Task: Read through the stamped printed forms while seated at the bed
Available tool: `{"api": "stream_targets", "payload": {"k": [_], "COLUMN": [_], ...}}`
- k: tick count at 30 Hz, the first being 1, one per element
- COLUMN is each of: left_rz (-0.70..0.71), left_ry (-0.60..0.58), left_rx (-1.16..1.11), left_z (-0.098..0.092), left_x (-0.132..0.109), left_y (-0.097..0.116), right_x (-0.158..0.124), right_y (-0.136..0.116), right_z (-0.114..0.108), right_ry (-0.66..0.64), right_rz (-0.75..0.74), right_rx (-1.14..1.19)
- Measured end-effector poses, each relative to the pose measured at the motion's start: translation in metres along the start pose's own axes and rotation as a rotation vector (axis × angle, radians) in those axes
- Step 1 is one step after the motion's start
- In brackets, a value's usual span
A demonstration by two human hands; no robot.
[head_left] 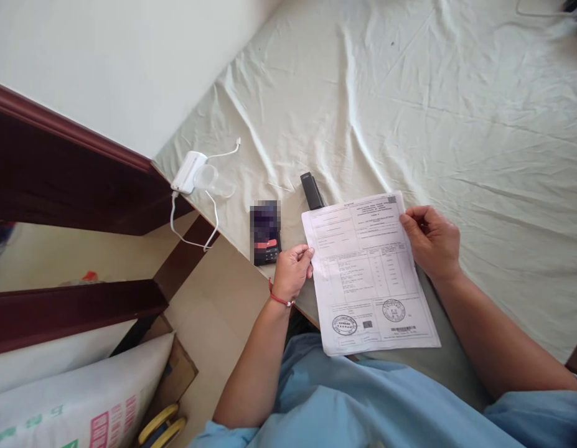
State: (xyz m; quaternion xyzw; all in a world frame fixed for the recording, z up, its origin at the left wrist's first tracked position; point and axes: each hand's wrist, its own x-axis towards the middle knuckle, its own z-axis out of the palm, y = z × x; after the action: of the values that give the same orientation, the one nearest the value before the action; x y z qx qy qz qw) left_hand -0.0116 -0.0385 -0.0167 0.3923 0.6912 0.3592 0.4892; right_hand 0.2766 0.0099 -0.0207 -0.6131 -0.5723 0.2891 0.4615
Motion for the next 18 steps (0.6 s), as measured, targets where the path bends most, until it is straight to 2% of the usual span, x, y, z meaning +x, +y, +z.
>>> {"api": "stream_targets", "payload": {"k": [4, 18], "left_rz": [-0.004, 0.040], "left_ry": [-0.030, -0.019], "left_rx": [0.012, 0.083], "left_z": [-0.0022, -0.0022], "left_x": [-0.0005, -0.0057], "left_y": [0.0004, -0.0009], "right_x": [-0.0002, -0.0012], "right_y": [0.0022, 0.0027], "right_z": [0.0005, -0.0001], "right_ry": [0.001, -0.026], "right_rz": [0.000, 0.044], "right_rx": [-0.001, -0.032]}}
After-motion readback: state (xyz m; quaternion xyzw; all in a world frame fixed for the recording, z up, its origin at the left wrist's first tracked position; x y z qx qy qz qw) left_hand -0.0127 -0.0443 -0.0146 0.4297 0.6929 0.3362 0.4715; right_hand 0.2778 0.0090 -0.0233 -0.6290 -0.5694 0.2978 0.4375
